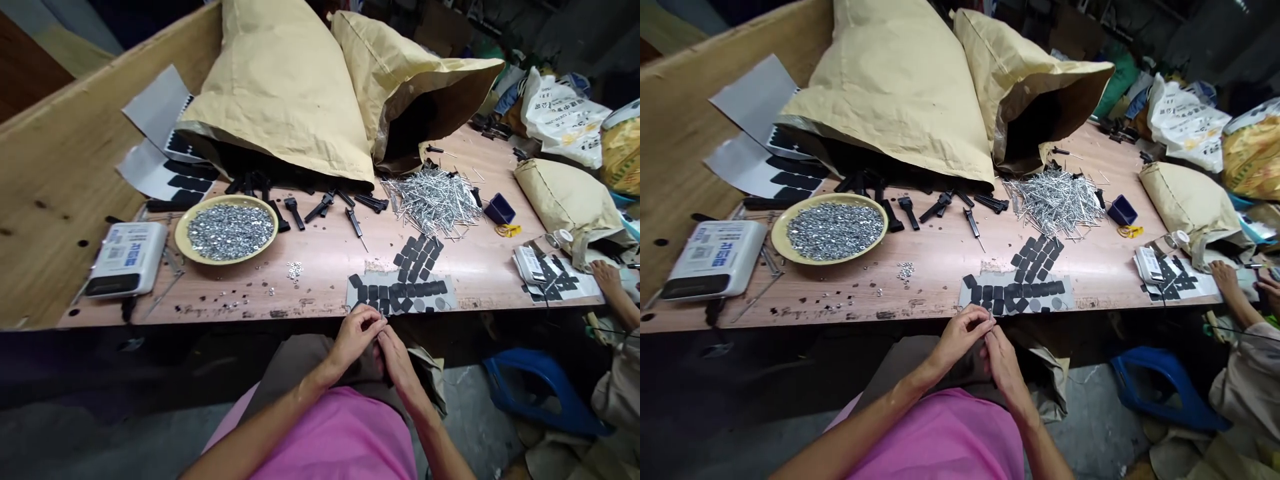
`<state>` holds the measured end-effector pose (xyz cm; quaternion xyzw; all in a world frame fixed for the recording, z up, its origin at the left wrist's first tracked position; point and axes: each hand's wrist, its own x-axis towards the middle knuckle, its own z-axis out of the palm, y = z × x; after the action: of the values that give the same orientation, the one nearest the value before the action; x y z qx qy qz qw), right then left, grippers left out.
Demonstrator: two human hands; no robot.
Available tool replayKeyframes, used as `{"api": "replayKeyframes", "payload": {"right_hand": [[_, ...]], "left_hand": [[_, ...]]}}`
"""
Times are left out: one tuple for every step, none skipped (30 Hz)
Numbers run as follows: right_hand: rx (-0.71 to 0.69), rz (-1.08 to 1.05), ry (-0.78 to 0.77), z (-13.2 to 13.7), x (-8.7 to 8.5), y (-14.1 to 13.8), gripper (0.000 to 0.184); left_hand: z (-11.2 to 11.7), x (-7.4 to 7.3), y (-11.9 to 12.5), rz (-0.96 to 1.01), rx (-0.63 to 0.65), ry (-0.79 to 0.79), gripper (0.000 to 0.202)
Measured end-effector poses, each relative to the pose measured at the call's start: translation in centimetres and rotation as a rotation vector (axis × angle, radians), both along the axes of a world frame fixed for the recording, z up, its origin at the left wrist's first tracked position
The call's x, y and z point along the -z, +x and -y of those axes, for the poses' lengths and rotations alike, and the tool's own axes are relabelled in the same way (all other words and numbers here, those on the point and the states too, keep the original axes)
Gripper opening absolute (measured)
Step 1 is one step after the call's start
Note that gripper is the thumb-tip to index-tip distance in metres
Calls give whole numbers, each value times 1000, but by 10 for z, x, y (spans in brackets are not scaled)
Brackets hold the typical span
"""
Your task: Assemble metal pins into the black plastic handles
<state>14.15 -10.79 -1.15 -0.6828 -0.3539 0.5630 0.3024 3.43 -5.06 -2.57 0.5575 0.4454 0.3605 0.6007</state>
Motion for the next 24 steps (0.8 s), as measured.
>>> {"api": "replayKeyframes", "payload": {"right_hand": [[38, 29, -20, 1, 2, 0, 32], [70, 76, -22, 1, 4, 1, 29], [88, 141, -4, 1, 6, 3, 27], [90, 215, 32, 0, 8, 7, 26], [83, 288, 70, -2, 10, 12, 26], [76, 350, 88, -4, 11, 19, 27], [77, 398, 84, -6, 13, 25, 28], [85, 426, 58, -9, 14, 31, 29], [98, 442, 24, -12, 16, 36, 30], [113, 451, -10, -15, 17, 40, 30], [125, 452, -39, -17, 19, 41, 31], [131, 444, -63, -19, 21, 39, 32], [128, 427, -83, -21, 23, 36, 31], [120, 400, -104, -22, 24, 30, 30], [109, 366, -125, -22, 24, 25, 29], [98, 328, -149, -23, 24, 19, 27], [93, 288, -175, -23, 23, 14, 26], [96, 250, -201, -23, 21, 11, 25], [106, 215, -227, -24, 19, 9, 26], [118, 183, -251, -25, 17, 8, 26], [124, 149, -273, -26, 14, 8, 26], [122, 111, -290, -26, 12, 7, 25], [109, 71, -297, -27, 11, 7, 24], [87, 34, -295, -28, 9, 6, 23]], "left_hand": [[1, 1, -1, -32, 32, 26, 15], [1, 2, -3, -66, 53, 55, 16], [0, 3, -5, -100, 56, 88, 18], [-3, 3, -9, -133, 33, 126, 19], [-7, 4, -14, -164, -19, 170, 21], [-12, 5, -20, -187, -89, 216, 23], [-17, 7, -27, -204, -170, 262, 24], [-23, 10, -35, -218, -254, 307, 25], [-28, 14, -42, -233, -332, 350, 26], [-33, 18, -49, -253, -402, 387, 26], [-37, 24, -56, -276, -460, 418, 27], [-40, 29, -61, -300, -504, 444, 28], [-43, 35, -65, -328, -540, 462, 30], [-44, 40, -67, -357, -567, 474, 31], [-45, 44, -69, -387, -585, 482, 32], [-46, 48, -69, -417, -597, 488, 33], [-45, 51, -69, -441, -602, 496, 34], [-45, 53, -68, -459, -604, 506, 35], [-45, 55, -67, -470, -603, 516, 35], [-45, 56, -66, -475, -603, 526, 36], [-45, 56, -66, -480, -602, 532, 36], [-44, 56, -66, -485, -601, 534, 36], [-44, 57, -66, -492, -600, 531, 36], [-44, 57, -66, -498, -599, 525, 36]]}}
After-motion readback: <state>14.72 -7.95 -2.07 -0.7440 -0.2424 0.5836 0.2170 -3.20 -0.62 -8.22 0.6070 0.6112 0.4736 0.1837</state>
